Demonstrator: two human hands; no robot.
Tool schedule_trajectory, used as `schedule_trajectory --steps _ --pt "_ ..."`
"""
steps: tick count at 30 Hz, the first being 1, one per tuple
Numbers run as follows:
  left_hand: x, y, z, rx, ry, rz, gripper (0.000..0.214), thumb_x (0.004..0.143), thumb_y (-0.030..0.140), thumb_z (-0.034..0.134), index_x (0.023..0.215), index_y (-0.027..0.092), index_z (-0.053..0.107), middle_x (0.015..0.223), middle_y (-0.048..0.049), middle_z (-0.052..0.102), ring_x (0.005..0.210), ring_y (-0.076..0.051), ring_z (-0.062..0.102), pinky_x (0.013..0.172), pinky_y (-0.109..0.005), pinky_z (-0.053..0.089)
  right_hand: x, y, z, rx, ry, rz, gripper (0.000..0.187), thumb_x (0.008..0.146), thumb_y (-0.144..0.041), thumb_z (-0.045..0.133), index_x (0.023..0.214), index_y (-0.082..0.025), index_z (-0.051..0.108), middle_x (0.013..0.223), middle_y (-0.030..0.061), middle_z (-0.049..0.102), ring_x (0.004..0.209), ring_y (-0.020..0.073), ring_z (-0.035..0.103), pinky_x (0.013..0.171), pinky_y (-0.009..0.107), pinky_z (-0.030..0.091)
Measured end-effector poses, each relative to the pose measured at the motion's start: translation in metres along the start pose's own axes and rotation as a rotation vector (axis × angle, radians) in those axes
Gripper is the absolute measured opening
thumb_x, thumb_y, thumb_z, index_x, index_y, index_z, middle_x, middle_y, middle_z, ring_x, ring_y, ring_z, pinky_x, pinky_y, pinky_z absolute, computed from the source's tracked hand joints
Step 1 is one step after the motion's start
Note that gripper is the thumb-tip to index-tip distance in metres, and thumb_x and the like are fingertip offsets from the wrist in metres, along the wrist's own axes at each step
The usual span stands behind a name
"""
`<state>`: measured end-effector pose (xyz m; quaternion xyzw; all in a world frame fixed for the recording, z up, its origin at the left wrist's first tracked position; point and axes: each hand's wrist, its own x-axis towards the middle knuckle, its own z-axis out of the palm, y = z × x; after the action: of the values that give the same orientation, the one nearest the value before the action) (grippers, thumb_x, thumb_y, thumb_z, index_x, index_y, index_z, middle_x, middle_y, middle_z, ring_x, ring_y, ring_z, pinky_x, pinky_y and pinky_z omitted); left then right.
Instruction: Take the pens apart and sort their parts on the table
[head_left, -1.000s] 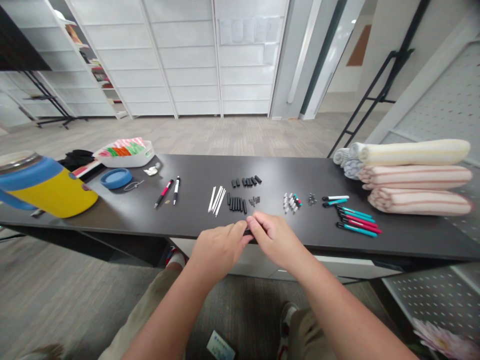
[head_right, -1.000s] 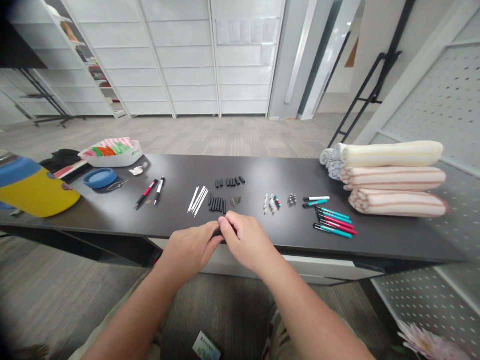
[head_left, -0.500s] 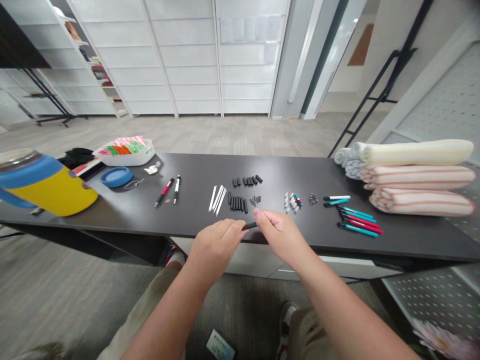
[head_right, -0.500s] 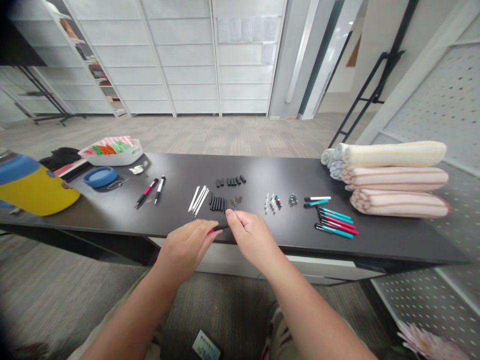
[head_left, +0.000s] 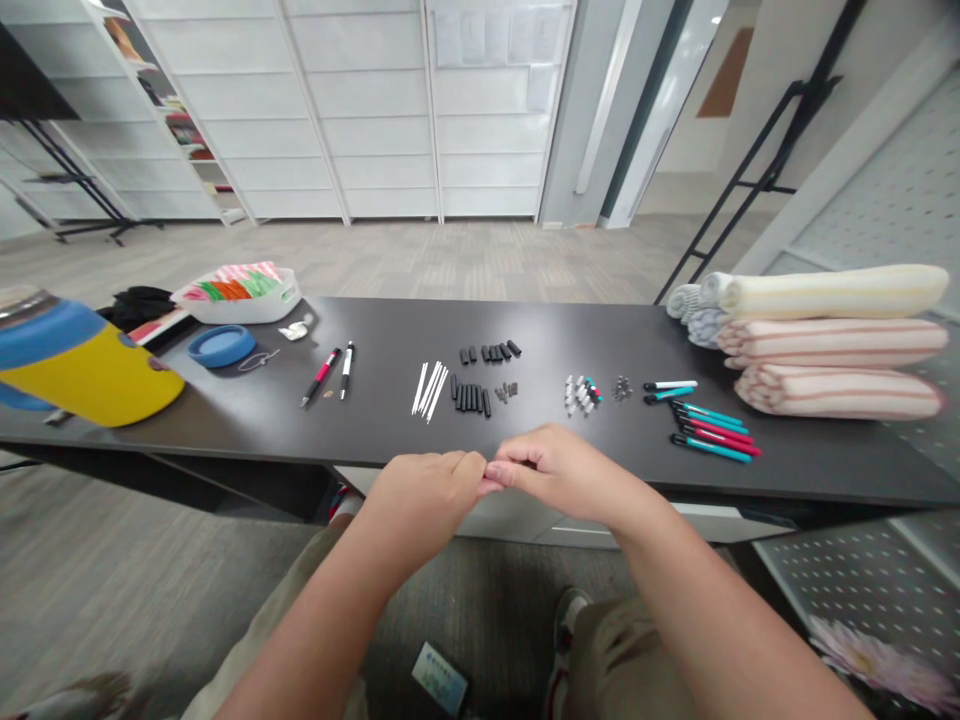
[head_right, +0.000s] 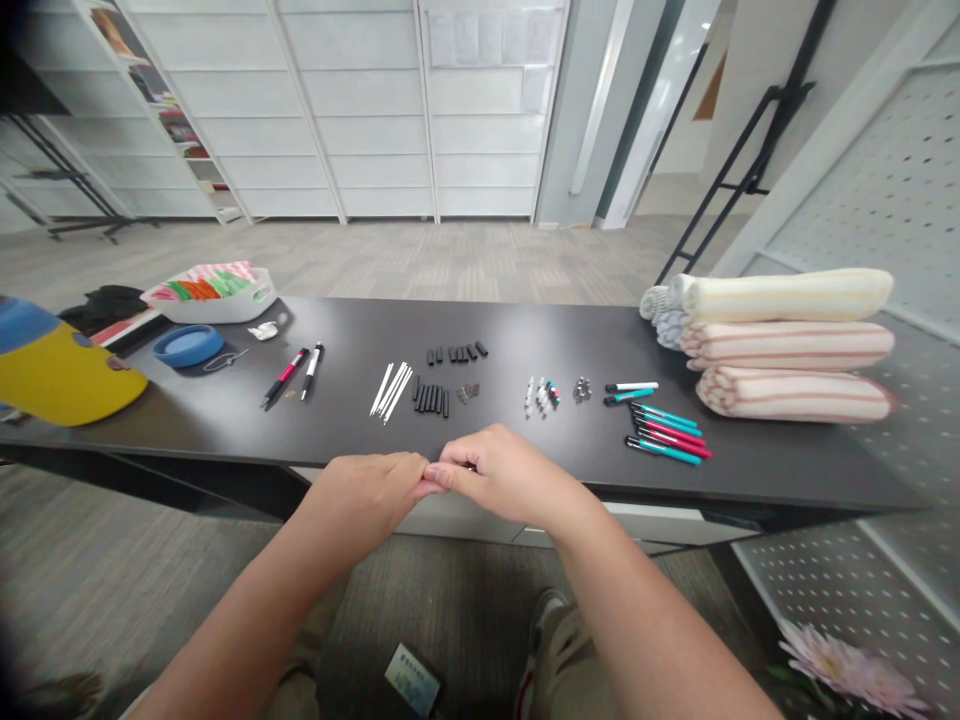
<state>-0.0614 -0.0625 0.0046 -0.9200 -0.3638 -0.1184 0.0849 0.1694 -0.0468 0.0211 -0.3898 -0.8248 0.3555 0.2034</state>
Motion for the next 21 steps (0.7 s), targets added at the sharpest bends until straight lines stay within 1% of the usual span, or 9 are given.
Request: schedule_trajectory --steps 3,6,9,11,16,21 --pt "0.001 0.001 -0.005 -0.036 -0.165 -0.060 0.037 0.112 0.044 0.041 0.088 0.020 0.057 0.073 -0.0031 0.069 0.063 -0.022 0.068 0.052 -0.030 0.021 -0.002 0.001 0.000 -0.016 0.020 -0.036 0.038 0.105 -0.043 0.057 0.086 -0.019 0.080 0.062 -0.0045 0.060 0.057 0.0094 0.046 0.056 0.024 0.031" --pt "0.003 0.003 -0.012 -0.061 -0.321 -0.109 0.036 0.113 0.042 0.040 0.092 0.020 0.059 0.074 -0.0037 0.070 0.063 -0.023 0.068 0.052 -0.031 0.018 -0.003 0.002 0.003 -0.028 0.048 -0.072 0.036 0.105 -0.043 0.059 0.087 -0.018 0.079 0.068 -0.0022 0.068 0.060 0.0097 0.053 0.058 0.024 0.034" --pt "0.003 0.002 -0.017 -0.101 -0.404 -0.126 0.034 0.113 0.040 0.039 0.095 0.020 0.060 0.077 -0.0040 0.071 0.063 -0.023 0.067 0.053 -0.032 0.017 -0.004 0.003 0.006 -0.048 0.065 -0.104 0.035 0.105 -0.041 0.058 0.089 -0.018 0.079 0.074 0.0001 0.074 0.064 0.0107 0.060 0.061 0.024 0.037" --pt "0.002 0.000 -0.018 -0.164 -0.418 -0.146 0.034 0.113 0.041 0.038 0.096 0.020 0.060 0.078 -0.0037 0.070 0.063 -0.022 0.066 0.055 -0.032 0.018 -0.004 0.004 0.007 -0.052 0.072 -0.117 0.034 0.105 -0.040 0.058 0.089 -0.019 0.079 0.075 0.0005 0.074 0.065 0.0111 0.061 0.062 0.024 0.038" --pt "-0.001 -0.006 -0.019 -0.419 -0.382 -0.197 0.034 0.113 0.041 0.040 0.093 0.021 0.058 0.080 -0.0009 0.068 0.068 -0.019 0.062 0.059 -0.031 0.025 -0.006 0.004 0.007 -0.002 0.097 -0.094 0.027 0.102 -0.039 0.064 0.091 -0.020 0.080 0.077 0.0002 0.077 0.066 0.0117 0.065 0.062 0.023 0.042" --pt "-0.002 -0.011 -0.020 -0.640 -0.367 -0.237 0.033 0.111 0.039 0.043 0.088 0.021 0.059 0.075 0.0029 0.062 0.067 -0.015 0.056 0.062 -0.028 0.030 -0.007 0.006 0.007 0.065 0.110 -0.091 0.020 0.099 -0.037 0.070 0.105 -0.022 0.081 0.088 0.0003 0.080 0.073 0.0124 0.069 0.068 0.023 0.045"
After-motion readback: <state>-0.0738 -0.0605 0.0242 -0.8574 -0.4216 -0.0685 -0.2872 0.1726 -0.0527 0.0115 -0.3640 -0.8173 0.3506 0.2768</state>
